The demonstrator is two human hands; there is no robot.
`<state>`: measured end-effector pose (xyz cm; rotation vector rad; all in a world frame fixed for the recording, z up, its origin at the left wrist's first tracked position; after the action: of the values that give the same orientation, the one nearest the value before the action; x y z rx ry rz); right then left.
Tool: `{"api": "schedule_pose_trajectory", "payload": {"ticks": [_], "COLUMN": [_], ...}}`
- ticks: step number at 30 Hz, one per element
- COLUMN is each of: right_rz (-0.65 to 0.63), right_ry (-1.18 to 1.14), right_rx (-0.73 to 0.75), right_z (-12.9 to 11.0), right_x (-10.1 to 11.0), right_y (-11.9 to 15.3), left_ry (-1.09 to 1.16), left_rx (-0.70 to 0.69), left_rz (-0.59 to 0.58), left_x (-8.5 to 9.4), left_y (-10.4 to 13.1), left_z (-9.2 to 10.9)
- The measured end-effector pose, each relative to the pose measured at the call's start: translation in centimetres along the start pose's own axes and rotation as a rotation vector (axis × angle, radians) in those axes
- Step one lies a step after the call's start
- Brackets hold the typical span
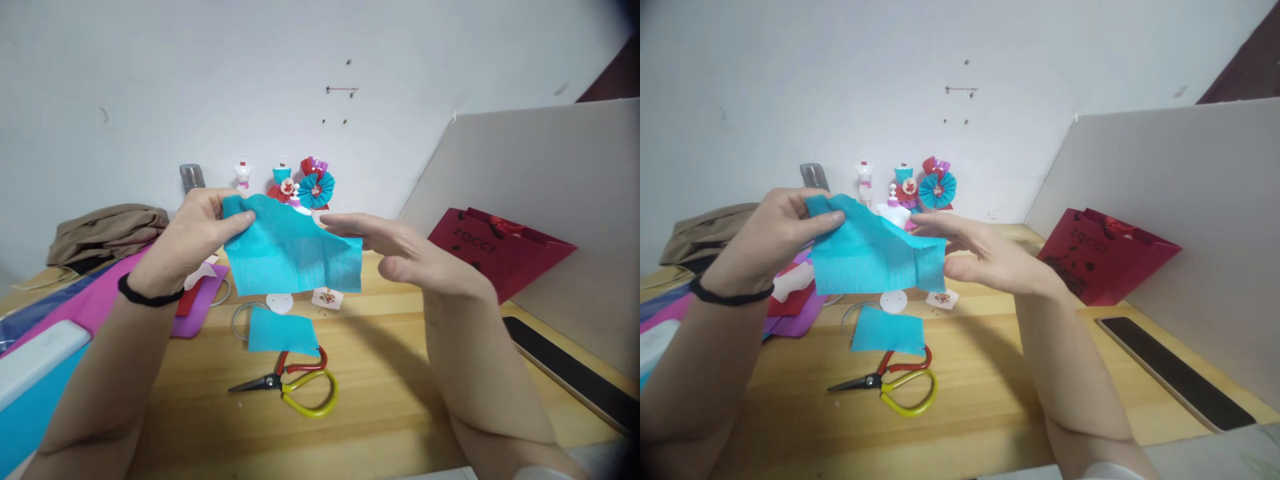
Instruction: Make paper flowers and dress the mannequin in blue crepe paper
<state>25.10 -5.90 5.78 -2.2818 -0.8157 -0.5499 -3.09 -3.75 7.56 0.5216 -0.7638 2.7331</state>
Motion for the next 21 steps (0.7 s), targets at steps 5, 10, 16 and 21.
{"api": "schedule_pose_trajectory", "payload": {"ticks": [5, 10, 16, 21], "right_rz": [0.310, 0.489, 0.524, 0.486], "right_ry": [0.020, -0.047, -0.141, -0.278], "right_rx": [-0.054, -0.137, -0.137, -0.113], "right_z": [0.4, 1.3, 1.3, 1.4], "right_x": [-1.6, -1.8, -1.7, -2.1], "right_y": [-0.9, -1.5, -2.0, -2.3], "left_ry": [-0.019, 0.043, 0.213, 0.334], "left_rx": [0.017, 0.074, 0.151, 0.163], "left_rz": [-0.006, -0.025, -0.088, -0.099], "left_x": [-0.3, -0.2, -0.1, -0.1], "left_y": [0.0, -0.1, -0.4, -0.7], "left_z": [0.3, -0.1, -0.8, -1.0]}}
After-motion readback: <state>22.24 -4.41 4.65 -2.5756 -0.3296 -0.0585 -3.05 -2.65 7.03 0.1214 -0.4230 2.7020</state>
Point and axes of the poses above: each hand's wrist, its own y-axis away from the middle knuckle, its own x-axis out of the back of the hand, z = x × y, the point moved 1 cm from there along -y, towards the middle knuckle, and after that the axes turned 4 degrees about -z, right-handed, at the moved point
